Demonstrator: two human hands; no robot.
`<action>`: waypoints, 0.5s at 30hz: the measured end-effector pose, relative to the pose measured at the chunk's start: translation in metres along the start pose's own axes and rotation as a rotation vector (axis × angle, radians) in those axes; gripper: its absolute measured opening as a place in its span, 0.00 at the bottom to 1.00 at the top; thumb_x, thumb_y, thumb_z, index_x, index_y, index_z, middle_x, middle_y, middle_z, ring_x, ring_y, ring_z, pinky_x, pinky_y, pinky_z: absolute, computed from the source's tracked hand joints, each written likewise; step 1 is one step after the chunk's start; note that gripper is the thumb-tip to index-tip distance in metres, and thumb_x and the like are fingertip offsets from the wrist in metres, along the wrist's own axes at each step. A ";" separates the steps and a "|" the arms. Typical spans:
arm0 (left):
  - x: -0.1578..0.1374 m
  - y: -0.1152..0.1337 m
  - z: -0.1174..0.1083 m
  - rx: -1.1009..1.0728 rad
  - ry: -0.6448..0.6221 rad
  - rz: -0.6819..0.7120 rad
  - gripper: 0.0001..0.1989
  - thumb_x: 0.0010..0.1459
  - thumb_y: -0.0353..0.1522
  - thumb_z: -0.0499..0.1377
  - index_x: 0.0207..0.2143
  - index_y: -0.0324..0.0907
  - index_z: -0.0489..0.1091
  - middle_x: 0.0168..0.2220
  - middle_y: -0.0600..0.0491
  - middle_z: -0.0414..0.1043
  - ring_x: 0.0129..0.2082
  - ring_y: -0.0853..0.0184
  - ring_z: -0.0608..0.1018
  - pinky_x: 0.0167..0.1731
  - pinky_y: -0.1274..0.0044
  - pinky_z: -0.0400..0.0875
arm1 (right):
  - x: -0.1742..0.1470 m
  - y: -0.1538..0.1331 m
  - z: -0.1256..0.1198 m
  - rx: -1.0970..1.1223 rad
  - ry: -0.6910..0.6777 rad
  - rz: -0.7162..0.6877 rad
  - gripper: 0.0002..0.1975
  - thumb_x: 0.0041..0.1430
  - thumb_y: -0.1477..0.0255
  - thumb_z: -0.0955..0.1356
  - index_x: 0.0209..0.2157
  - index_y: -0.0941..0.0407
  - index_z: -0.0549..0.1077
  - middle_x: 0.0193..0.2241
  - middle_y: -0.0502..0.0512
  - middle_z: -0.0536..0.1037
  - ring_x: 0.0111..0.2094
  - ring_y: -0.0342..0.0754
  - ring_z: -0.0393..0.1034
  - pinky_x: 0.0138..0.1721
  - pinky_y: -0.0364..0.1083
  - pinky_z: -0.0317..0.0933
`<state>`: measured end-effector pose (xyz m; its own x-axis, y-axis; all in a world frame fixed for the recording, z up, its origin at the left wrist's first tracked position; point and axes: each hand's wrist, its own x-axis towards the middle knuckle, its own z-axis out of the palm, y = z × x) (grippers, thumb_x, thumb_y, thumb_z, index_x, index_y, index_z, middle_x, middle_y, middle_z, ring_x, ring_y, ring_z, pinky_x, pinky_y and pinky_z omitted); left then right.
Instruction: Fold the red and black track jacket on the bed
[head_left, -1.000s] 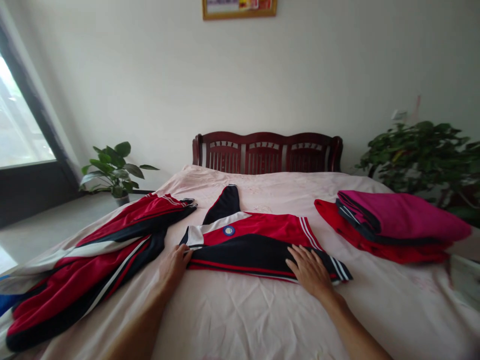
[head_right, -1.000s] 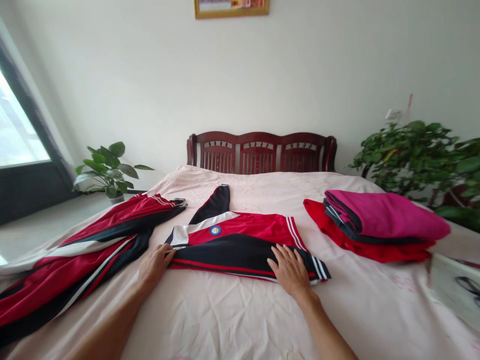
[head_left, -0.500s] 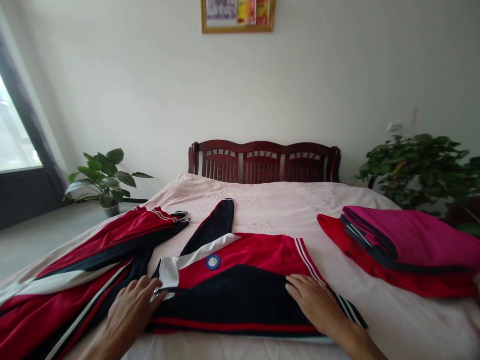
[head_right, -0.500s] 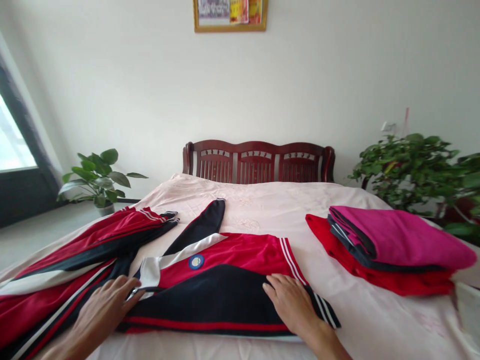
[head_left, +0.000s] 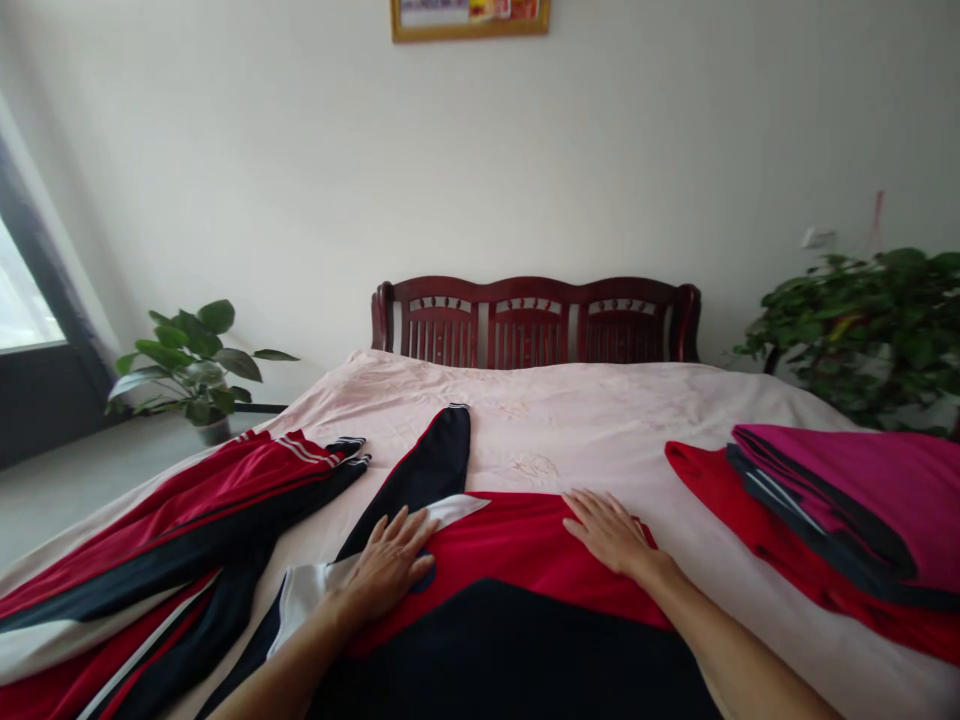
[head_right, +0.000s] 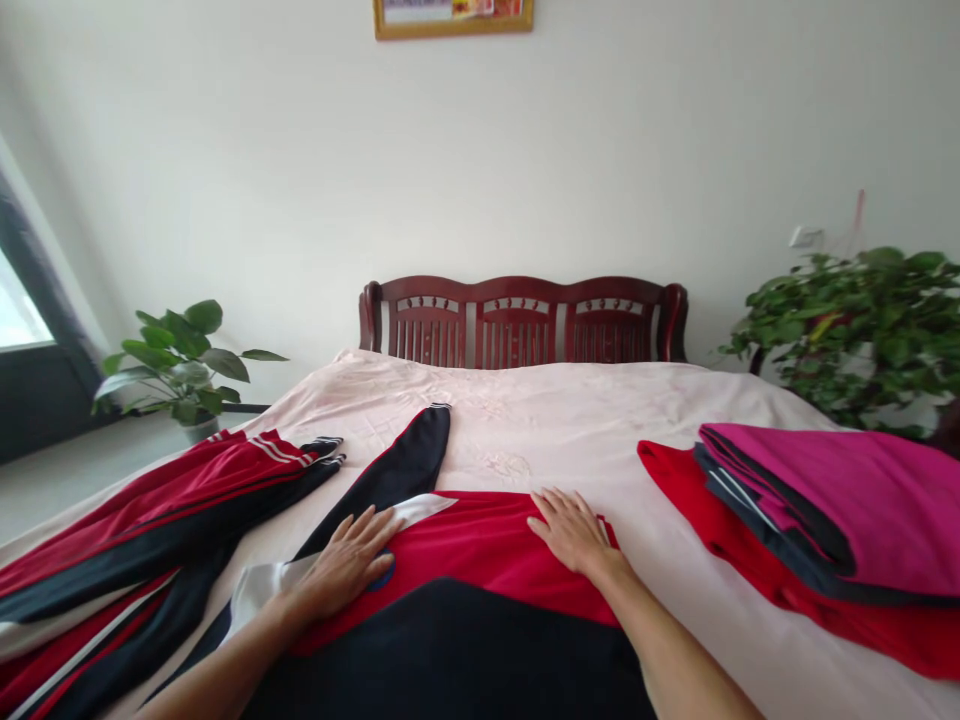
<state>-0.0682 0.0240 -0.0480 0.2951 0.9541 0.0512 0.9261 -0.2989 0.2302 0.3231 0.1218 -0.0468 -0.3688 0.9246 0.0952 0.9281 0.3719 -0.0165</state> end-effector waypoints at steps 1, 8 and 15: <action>0.001 -0.006 -0.001 -0.027 0.005 -0.011 0.29 0.67 0.47 0.46 0.69 0.56 0.50 0.71 0.55 0.47 0.71 0.52 0.47 0.67 0.54 0.43 | 0.001 0.010 0.003 0.005 0.009 0.032 0.28 0.67 0.58 0.57 0.66 0.50 0.61 0.67 0.56 0.61 0.68 0.53 0.52 0.67 0.58 0.43; 0.030 -0.017 -0.006 -0.094 0.195 -0.324 0.21 0.65 0.37 0.51 0.58 0.45 0.69 0.62 0.47 0.67 0.64 0.56 0.64 0.64 0.65 0.54 | 0.021 0.007 -0.018 0.105 0.018 0.057 0.25 0.65 0.63 0.60 0.60 0.58 0.69 0.60 0.64 0.70 0.60 0.56 0.65 0.61 0.54 0.55; 0.054 -0.034 -0.005 -0.130 0.264 -0.651 0.47 0.50 0.51 0.63 0.66 0.35 0.54 0.67 0.26 0.51 0.65 0.33 0.56 0.58 0.49 0.54 | 0.039 -0.019 -0.029 0.138 0.026 0.033 0.24 0.52 0.69 0.70 0.53 0.57 0.74 0.50 0.62 0.78 0.50 0.56 0.72 0.51 0.50 0.62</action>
<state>-0.0848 0.0857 -0.0477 -0.3898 0.9161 0.0936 0.8548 0.3221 0.4068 0.2920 0.1486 -0.0141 -0.3353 0.9347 0.1178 0.9232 0.3509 -0.1566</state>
